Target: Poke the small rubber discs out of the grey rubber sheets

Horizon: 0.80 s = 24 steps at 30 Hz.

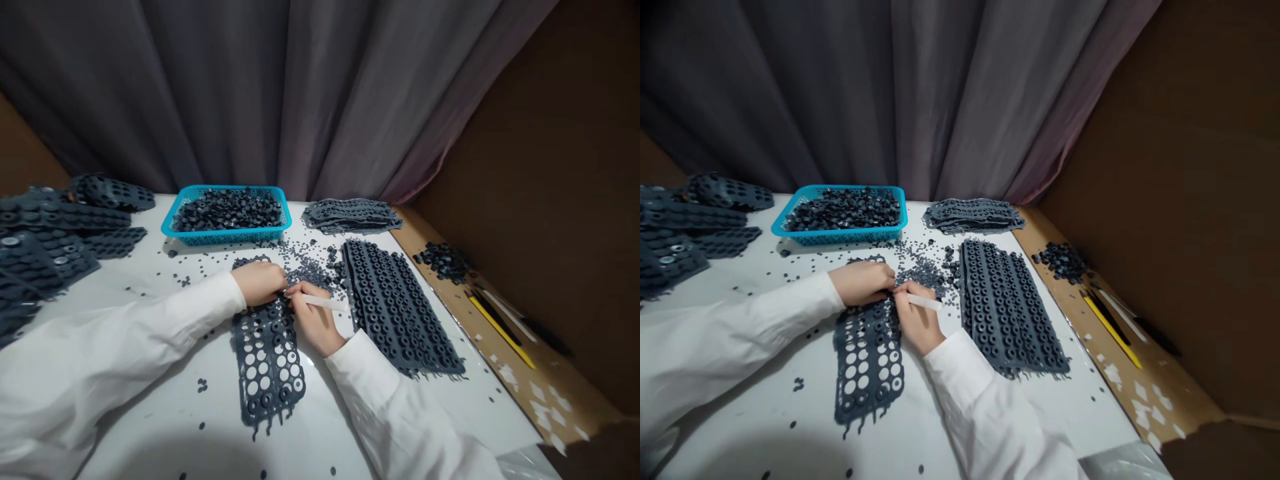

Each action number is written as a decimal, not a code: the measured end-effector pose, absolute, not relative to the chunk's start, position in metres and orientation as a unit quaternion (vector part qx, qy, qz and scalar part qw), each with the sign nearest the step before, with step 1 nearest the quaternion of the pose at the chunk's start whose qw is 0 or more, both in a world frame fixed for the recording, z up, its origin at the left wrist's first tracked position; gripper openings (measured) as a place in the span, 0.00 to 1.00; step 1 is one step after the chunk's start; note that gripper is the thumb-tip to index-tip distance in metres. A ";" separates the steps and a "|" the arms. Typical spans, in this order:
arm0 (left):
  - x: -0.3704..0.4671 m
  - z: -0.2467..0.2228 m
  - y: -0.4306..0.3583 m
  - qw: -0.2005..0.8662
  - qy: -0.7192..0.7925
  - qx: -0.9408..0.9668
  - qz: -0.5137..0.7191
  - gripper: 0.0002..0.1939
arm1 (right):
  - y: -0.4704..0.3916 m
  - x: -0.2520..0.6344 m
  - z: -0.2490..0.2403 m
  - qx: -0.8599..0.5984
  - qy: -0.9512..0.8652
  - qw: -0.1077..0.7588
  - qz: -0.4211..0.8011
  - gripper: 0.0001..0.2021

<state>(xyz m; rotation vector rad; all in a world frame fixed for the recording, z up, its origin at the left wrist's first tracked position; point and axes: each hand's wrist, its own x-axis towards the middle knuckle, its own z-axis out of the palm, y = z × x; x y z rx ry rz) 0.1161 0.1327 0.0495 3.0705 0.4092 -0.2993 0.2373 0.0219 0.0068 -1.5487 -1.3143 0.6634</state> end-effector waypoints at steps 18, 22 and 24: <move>0.061 0.027 0.152 0.716 0.428 0.458 0.307 0.05 | 0.018 0.240 -0.002 -0.626 -0.492 0.529 0.295 0.11; 0.066 0.022 0.143 0.694 0.395 0.542 0.260 0.04 | 0.023 0.239 -0.004 -0.627 -0.478 0.539 0.297 0.07; 0.072 0.021 0.147 0.664 0.388 0.589 0.247 0.06 | 0.026 0.239 -0.003 -0.636 -0.476 0.533 0.291 0.04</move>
